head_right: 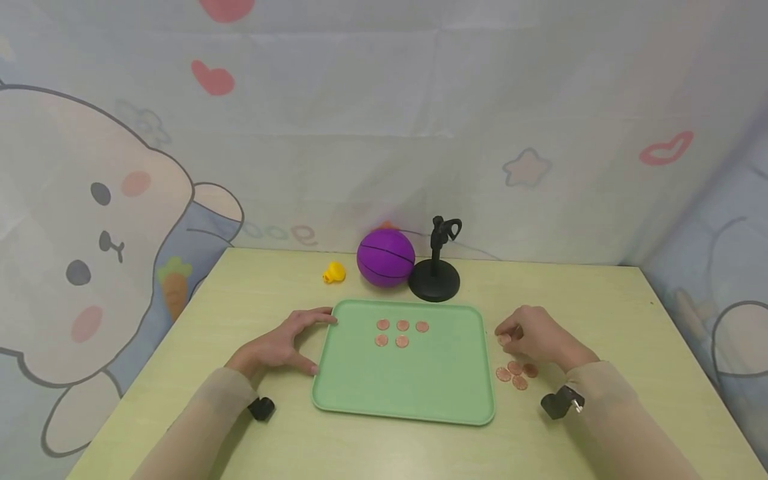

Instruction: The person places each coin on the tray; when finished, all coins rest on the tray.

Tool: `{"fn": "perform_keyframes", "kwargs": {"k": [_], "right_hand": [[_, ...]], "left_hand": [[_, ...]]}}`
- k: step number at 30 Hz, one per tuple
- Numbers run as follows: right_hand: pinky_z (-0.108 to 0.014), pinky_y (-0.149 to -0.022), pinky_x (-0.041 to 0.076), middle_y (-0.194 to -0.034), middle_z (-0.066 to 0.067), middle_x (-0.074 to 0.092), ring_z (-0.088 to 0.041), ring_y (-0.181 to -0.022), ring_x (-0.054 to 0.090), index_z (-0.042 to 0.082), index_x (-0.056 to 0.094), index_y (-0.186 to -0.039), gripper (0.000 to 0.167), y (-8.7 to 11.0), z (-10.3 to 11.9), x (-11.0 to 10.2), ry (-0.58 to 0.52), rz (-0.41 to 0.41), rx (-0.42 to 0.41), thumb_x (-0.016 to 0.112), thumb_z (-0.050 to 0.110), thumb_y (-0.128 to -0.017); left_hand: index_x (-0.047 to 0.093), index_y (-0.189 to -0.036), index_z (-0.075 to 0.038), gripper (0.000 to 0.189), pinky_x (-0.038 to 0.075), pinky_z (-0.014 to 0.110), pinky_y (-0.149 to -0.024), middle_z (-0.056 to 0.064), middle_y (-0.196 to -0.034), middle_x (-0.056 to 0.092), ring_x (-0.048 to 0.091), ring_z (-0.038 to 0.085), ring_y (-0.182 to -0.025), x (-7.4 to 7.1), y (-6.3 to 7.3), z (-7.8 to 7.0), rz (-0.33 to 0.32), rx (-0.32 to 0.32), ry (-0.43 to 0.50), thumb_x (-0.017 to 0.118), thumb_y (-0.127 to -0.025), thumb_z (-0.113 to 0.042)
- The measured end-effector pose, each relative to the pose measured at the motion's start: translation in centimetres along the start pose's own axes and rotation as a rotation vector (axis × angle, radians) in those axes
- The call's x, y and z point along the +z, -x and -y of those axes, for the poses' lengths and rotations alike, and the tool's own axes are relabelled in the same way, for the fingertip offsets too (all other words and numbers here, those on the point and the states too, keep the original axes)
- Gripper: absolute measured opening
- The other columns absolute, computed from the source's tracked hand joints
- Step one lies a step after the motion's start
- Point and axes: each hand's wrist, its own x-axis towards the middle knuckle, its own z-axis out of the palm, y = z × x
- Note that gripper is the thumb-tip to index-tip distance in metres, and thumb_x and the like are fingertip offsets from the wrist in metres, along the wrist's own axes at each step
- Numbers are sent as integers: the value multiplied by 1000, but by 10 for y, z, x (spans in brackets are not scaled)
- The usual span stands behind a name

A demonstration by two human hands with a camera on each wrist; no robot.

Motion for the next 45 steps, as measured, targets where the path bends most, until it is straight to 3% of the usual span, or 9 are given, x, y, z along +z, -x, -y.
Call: {"fn": "perform_keyframes", "kwargs": {"k": [8, 14, 20, 32, 45], "right_hand": [[-26, -69, 55, -97, 0, 74, -8, -79, 64, -1, 79, -110, 19, -1, -2, 2, 31, -2, 8, 78, 8, -93], [-26, -68, 53, -98, 2, 73, -10, -79, 63, 4, 79, -113, 21, -1, -1, -1, 32, -65, 22, 79, 10, -93], [-25, -67, 53, -91, 3, 70, -8, -75, 62, 3, 79, -110, 22, -8, 9, 2, 26, -141, -77, 83, 10, -90], [-26, -72, 55, -95, 5, 71, -9, -79, 63, 8, 81, -109, 18, -33, 31, 23, -46, -93, -126, 82, 13, -92], [-27, -72, 54, -98, 4, 75, -7, -77, 61, 10, 81, -103, 13, -58, 55, 47, -31, -47, -207, 82, 13, -91]], "left_hand": [[58, -147, -25, 89, 17, 65, -122, 1, -171, 32, 21, 33, -152, 0, 1, 0, -5, 9, -17, 99, -68, -27], [58, -147, -26, 88, 18, 66, -121, 0, -171, 31, 22, 33, -151, 0, 0, 1, -8, 4, -11, 98, -69, -27], [59, -146, -26, 88, 17, 66, -121, 0, -171, 31, 21, 34, -152, 0, 1, 0, -7, 3, -13, 99, -68, -27], [59, -146, -25, 86, 15, 67, -122, 1, -171, 31, 20, 34, -152, 0, -1, 1, -1, 5, -10, 98, -70, -25], [59, -146, -25, 86, 15, 67, -122, 1, -170, 32, 20, 34, -152, 1, -2, 4, -3, 10, -3, 98, -69, -24]]}}
